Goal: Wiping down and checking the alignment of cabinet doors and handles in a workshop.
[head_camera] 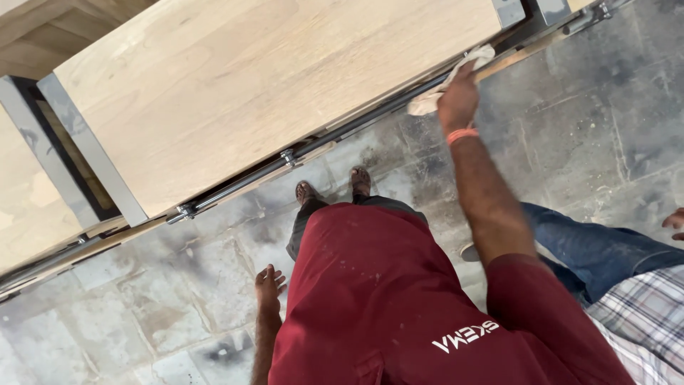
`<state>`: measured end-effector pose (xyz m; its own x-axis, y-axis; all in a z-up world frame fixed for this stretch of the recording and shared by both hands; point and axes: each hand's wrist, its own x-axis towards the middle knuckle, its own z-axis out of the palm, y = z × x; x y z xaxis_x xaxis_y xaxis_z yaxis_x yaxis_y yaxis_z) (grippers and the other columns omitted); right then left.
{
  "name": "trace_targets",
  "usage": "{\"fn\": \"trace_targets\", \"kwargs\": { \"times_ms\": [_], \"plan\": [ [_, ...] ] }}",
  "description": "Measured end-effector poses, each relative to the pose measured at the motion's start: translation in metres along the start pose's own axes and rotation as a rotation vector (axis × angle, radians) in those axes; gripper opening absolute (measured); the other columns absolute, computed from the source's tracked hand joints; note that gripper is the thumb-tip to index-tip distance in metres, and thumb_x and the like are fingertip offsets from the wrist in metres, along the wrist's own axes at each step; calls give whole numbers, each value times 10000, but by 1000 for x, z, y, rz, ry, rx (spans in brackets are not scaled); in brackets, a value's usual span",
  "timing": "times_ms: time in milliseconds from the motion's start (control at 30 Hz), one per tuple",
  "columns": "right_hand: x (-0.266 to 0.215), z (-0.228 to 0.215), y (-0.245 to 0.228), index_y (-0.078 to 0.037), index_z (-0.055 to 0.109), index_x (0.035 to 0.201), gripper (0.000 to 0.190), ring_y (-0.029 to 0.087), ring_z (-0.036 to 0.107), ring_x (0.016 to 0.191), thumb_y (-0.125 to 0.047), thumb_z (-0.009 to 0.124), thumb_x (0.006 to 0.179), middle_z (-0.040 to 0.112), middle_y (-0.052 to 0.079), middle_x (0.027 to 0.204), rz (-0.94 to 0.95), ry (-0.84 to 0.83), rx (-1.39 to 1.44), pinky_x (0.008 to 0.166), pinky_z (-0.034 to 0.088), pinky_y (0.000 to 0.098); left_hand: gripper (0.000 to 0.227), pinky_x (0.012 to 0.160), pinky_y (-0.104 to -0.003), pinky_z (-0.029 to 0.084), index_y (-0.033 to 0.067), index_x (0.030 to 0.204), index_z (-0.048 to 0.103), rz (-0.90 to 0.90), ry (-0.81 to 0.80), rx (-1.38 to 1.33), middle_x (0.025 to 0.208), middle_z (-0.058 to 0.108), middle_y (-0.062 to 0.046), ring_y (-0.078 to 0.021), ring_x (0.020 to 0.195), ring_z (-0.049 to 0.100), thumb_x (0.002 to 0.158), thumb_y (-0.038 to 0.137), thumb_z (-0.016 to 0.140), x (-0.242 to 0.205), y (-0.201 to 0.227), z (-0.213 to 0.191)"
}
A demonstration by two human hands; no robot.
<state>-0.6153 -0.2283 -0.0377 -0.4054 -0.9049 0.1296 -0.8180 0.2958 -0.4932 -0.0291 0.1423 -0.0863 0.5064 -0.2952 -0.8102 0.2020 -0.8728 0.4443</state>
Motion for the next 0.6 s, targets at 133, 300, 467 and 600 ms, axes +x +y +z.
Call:
{"fn": "trace_targets", "kwargs": {
  "times_ms": [133,300,467,600],
  "plan": [
    [-29,33,-4,214,282,1461,837,475,657,1040,34,694,755,544,406,1304,-38,34,-106,894,562,446,507,740,-410,563,37,1381,506,41,-50,56,1179,685,-161,-279,979,693,1015,378,590,9,29,13],
    [-33,14,-3,160,350,1508,760,409,668,1041,2,675,839,572,312,1343,-134,-18,-142,889,579,444,492,706,-363,580,32,1348,527,187,-106,143,1124,705,-142,-245,933,707,1014,387,595,11,77,37],
    [17,12,87,91,435,1493,710,371,693,990,-74,721,864,683,215,1210,-81,-154,-420,809,574,461,464,720,-358,573,30,1320,549,288,-141,132,1107,701,-123,-210,918,686,1014,374,607,4,107,47],
    [49,-4,148,17,432,1509,746,456,619,1164,-59,701,817,652,273,1234,332,-204,-124,982,501,476,458,723,-355,574,33,1316,553,312,-118,113,1109,708,-98,-200,924,695,1014,376,593,6,96,36]
  ]
}}
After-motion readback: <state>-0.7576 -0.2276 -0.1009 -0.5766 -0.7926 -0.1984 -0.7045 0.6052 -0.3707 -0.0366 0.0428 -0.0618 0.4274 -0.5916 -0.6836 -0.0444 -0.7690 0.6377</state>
